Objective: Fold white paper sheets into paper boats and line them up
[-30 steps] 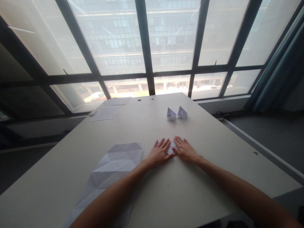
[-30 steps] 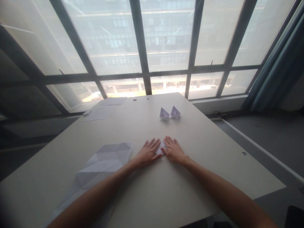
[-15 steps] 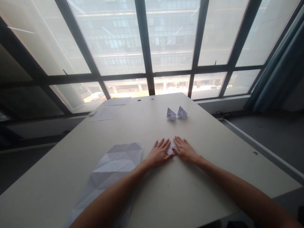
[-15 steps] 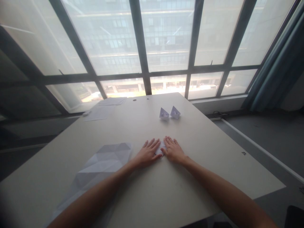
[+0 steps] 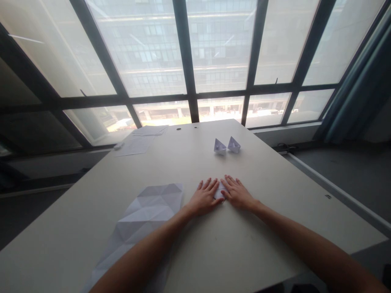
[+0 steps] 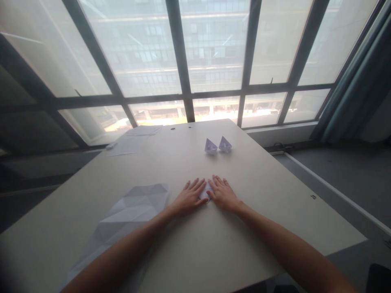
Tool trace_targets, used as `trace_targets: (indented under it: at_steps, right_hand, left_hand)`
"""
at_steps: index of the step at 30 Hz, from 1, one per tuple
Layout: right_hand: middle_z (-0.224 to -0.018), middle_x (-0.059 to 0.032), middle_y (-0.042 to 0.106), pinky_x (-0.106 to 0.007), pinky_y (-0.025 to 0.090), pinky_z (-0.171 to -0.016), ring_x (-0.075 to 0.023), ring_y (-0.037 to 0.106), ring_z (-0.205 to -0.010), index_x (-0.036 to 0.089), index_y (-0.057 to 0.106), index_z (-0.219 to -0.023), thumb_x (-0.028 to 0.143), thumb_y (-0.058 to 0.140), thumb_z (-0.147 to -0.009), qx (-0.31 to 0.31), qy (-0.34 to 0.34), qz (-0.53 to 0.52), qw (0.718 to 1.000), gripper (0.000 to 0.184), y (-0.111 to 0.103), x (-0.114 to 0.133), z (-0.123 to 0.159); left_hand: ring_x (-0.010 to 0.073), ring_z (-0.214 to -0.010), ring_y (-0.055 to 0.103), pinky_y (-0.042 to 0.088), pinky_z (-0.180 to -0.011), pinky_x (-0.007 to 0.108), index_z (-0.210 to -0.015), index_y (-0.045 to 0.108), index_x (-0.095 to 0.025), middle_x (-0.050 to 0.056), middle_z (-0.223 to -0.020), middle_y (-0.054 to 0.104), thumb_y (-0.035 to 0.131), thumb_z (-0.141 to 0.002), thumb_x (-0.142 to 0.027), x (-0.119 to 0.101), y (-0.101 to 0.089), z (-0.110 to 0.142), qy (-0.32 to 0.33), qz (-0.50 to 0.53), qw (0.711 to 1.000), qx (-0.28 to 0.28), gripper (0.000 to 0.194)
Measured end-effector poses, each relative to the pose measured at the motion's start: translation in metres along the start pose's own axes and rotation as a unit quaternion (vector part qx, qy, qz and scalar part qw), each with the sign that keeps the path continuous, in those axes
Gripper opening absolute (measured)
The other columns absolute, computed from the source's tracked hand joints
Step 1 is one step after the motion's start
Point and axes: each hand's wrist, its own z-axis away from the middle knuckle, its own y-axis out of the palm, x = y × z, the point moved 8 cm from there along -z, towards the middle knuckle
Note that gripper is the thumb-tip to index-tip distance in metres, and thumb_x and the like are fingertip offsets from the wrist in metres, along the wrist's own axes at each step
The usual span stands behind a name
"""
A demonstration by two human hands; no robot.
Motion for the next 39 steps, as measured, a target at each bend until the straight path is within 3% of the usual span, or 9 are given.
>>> trace_targets:
  at_steps: [7, 13, 27, 39]
  right_hand:
    - [-0.158, -0.0136, 0.020, -0.049, 0.003, -0.118, -0.0253, 0.011, -0.147, 0.013, 0.030, -0.151, 0.050, 0.023, -0.100, -0.033, -0.038, 0.019, 0.999, 0.063, -0.004, 0.010, 0.001]
    - [-0.157, -0.0147, 0.024, -0.040, 0.014, -0.118, -0.0218, 0.017, -0.146, 0.008, 0.026, -0.151, 0.047, 0.025, -0.100, -0.011, -0.091, -0.020, 0.996, 0.065, -0.003, 0.017, 0.001]
    - [-0.158, -0.0126, 0.020, -0.043, 0.012, -0.118, -0.0229, 0.015, -0.147, 0.011, 0.022, -0.153, 0.054, 0.023, -0.099, -0.006, -0.064, -0.017, 0.998, 0.069, 0.001, 0.010, -0.001]
    - [-0.158, -0.0153, 0.017, -0.044, 0.010, -0.118, -0.0246, 0.011, -0.147, 0.007, 0.026, -0.151, 0.059, 0.019, -0.097, -0.006, 0.014, 0.015, 1.000, 0.075, 0.003, -0.001, 0.000]
  left_hand:
    - [0.0288, -0.148, 0.007, 0.008, -0.118, 0.049, -0.155, 0.014, -0.023, 0.005, -0.160, 0.014, 0.020, -0.091, -0.072, -0.001, -0.001, 0.000, 0.002, 0.006, 1.000, -0.002, 0.081]
    - [0.0284, -0.148, 0.006, 0.007, -0.118, 0.049, -0.155, 0.010, -0.024, 0.005, -0.161, 0.012, 0.020, -0.092, -0.071, -0.001, 0.000, -0.001, 0.006, -0.001, 1.000, -0.001, 0.079]
    - [0.0251, -0.148, 0.005, 0.005, -0.118, 0.049, -0.155, 0.010, -0.024, 0.007, -0.161, 0.012, 0.019, -0.092, -0.069, -0.001, 0.001, -0.001, 0.013, -0.012, 1.000, -0.009, 0.078]
    - [0.0282, -0.148, 0.003, 0.006, -0.118, 0.051, -0.154, 0.018, -0.023, 0.006, -0.161, 0.014, 0.019, -0.092, -0.070, -0.002, -0.002, 0.000, 0.004, -0.006, 1.000, 0.005, 0.078]
